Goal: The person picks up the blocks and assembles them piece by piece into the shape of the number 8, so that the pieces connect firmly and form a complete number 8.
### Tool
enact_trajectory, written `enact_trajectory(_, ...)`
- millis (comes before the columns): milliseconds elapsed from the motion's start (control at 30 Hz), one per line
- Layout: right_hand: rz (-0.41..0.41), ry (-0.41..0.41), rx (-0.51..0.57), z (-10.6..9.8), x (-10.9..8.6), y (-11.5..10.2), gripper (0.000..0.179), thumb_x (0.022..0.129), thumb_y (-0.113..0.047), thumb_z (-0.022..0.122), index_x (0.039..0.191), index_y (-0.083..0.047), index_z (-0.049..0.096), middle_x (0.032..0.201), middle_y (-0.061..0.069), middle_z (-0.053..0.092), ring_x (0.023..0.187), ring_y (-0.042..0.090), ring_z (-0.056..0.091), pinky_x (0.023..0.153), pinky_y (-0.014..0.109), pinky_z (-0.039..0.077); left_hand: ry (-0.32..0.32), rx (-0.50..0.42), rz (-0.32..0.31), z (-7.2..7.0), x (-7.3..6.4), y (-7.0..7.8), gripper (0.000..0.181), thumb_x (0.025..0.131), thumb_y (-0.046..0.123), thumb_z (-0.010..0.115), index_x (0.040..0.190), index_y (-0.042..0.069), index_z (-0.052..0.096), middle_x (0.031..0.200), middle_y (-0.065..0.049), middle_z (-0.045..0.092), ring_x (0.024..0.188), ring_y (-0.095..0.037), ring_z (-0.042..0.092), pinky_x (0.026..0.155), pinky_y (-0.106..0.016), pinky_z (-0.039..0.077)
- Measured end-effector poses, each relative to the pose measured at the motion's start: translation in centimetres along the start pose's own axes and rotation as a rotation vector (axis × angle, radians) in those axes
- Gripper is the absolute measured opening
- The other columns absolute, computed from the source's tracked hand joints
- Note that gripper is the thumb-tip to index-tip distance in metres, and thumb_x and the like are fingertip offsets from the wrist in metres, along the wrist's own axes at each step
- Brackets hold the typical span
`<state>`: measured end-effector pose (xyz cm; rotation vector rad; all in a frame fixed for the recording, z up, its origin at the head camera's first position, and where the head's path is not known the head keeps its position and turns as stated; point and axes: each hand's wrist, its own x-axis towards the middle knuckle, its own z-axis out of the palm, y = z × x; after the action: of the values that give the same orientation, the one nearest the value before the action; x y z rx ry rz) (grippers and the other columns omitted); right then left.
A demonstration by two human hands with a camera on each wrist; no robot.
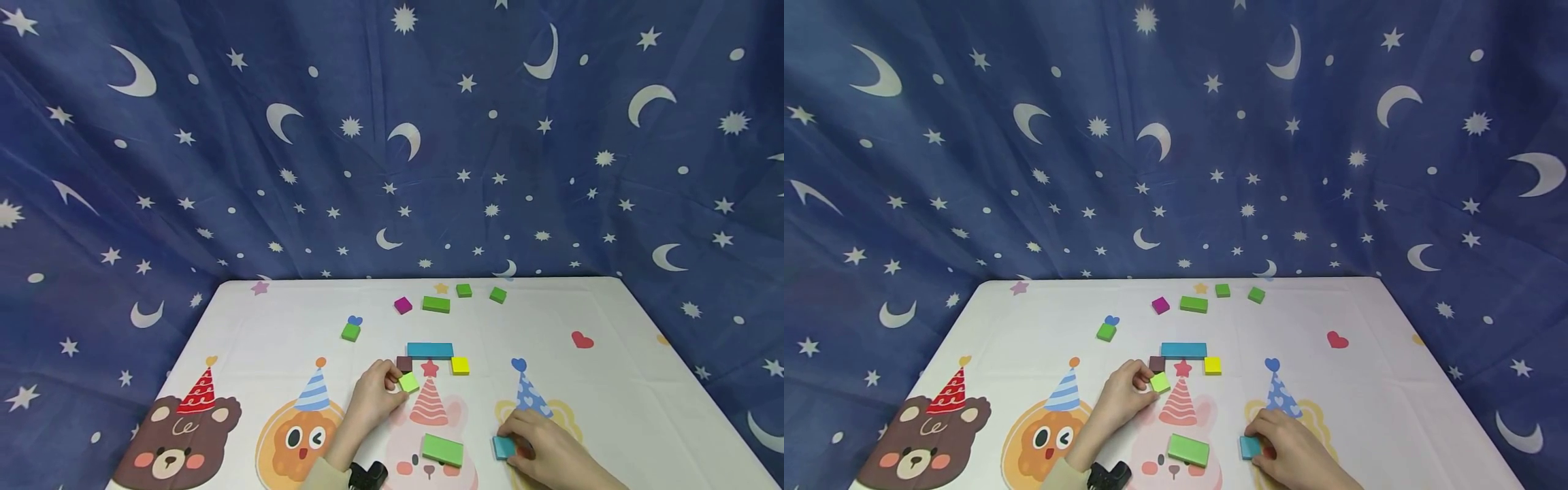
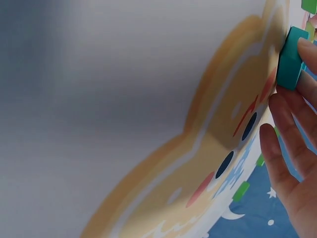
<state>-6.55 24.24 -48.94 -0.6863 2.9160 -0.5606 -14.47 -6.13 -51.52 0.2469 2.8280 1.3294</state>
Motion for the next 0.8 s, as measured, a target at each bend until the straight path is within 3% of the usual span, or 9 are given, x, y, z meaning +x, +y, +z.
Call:
enact_trajectory(300,-0.005,0.000,-0.004,-0.2,0.3,-0.1,0.024,0.075,-0.025,0.079,0.095,-0.028,0.065,0.090,-0.023,0.054,0.082,-0.002,0.044,0.073,0.023,0.046,0.000,-0.002,0.000,-0.1,0.0,0.1,0.026,0.071,0.011,0.080,0.089,0.009,0.062,0.080,0.000,0.054,0.070,-0.009,0.047,0.063,-0.020,0.036)
enact_trajectory(633,0.076,-0.076,0.003,-0.6,1.1,-0.7,0.024,0.078,-0.034,0.077,0.099,-0.028,0.069,0.096,-0.023,0.057,0.085,-0.002,0.046,0.080,0.025,0.051,-0.008,-0.005,-0.008,0.0,0.0,0.0,0.026,0.071,0.010,0.080,0.089,0.008,0.061,0.080,-0.001,0.053,0.070,-0.008,0.045,0.062,-0.020,0.036)
enact_trajectory(800,0.116,-0.098,0.020,-0.5,1.6,-1.0,0.026,0.078,-0.038,0.076,0.102,-0.028,0.069,0.098,-0.022,0.058,0.087,-0.001,0.048,0.084,0.030,0.053,0.029,-0.001,0.054,-0.1,-0.1,0.1,0.026,0.069,0.007,0.080,0.087,0.007,0.060,0.078,0.000,0.052,0.068,-0.008,0.045,0.060,-0.020,0.035)
